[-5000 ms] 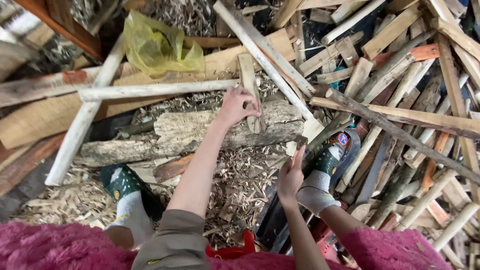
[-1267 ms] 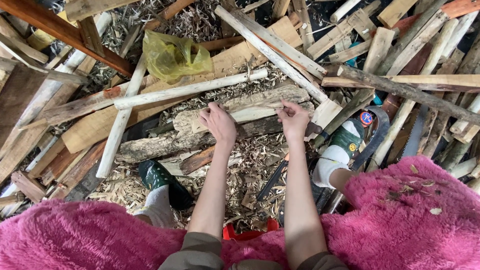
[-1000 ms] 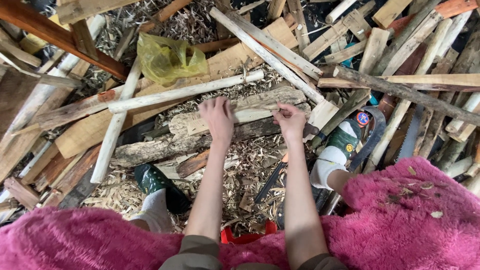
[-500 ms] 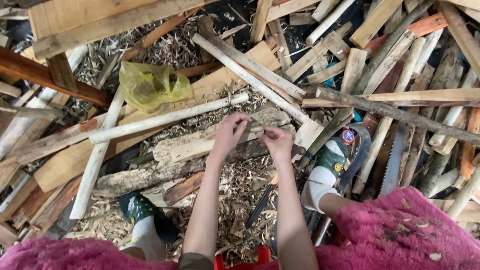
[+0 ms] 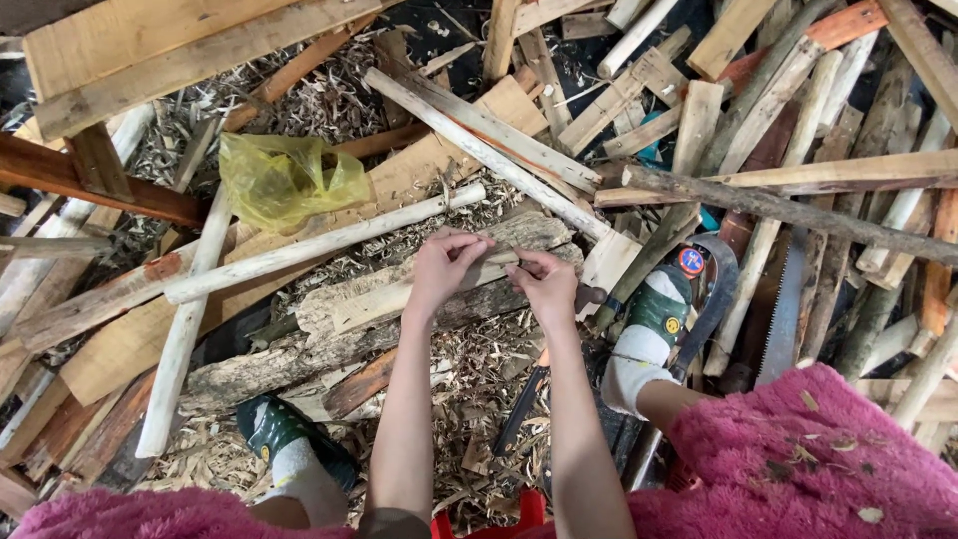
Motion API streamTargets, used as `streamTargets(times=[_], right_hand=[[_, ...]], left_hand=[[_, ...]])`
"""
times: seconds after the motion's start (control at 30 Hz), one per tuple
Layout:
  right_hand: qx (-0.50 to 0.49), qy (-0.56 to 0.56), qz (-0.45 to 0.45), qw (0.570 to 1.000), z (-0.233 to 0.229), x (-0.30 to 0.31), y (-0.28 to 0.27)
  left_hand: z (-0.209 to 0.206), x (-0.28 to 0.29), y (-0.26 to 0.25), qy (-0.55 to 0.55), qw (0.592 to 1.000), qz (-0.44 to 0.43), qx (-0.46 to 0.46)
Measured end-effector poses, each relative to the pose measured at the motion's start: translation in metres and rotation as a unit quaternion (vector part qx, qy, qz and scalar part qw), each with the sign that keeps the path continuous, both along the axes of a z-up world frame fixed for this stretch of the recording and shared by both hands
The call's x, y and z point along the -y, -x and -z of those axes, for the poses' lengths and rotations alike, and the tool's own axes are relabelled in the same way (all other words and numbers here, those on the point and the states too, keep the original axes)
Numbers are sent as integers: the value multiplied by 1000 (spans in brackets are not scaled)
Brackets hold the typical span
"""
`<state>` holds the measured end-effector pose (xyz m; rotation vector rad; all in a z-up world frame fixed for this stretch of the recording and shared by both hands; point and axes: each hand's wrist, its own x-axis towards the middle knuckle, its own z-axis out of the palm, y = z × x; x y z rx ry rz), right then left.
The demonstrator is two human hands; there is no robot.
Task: Shaping or cleaning a piece of wood using a hammer in a cluttered workshop
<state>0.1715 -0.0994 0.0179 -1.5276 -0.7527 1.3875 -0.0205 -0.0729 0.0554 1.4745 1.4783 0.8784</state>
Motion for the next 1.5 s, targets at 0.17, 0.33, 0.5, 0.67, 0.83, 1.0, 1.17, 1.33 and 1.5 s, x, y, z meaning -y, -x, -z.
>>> streamTargets(times=[0.17, 0.33, 0.5, 0.67, 0.83, 1.0, 1.17, 1.33, 1.5], right_hand=[[1, -3, -8, 1000, 1, -1, 0], [11, -2, -11, 1000, 5, -2, 0], [26, -2, -17, 1000, 1, -1, 2], [21, -2, -4, 1000, 2, 0, 4], [27, -4, 1, 1000, -3, -1, 5], [36, -10, -3, 999, -8, 0, 7], [44, -10, 3, 999, 2, 1, 8], [37, -12, 8, 999, 14, 2, 8], [41, -8, 15, 999, -1, 2, 10]], left_hand=[[15, -5, -7, -28, 999, -37, -21], [31, -3, -14, -27, 996, -72, -44], [21, 1, -16, -51, 991, -71, -101], [14, 4, -16, -78, 987, -47, -133], [2, 6, -19, -95, 984, -43, -141], [3, 8, -19, -118, 982, -48, -140], [3, 11, -20, -145, 982, -50, -111], [5, 12, -19, -174, 979, -36, -101], [19, 8, -18, -177, 978, -51, -100]])
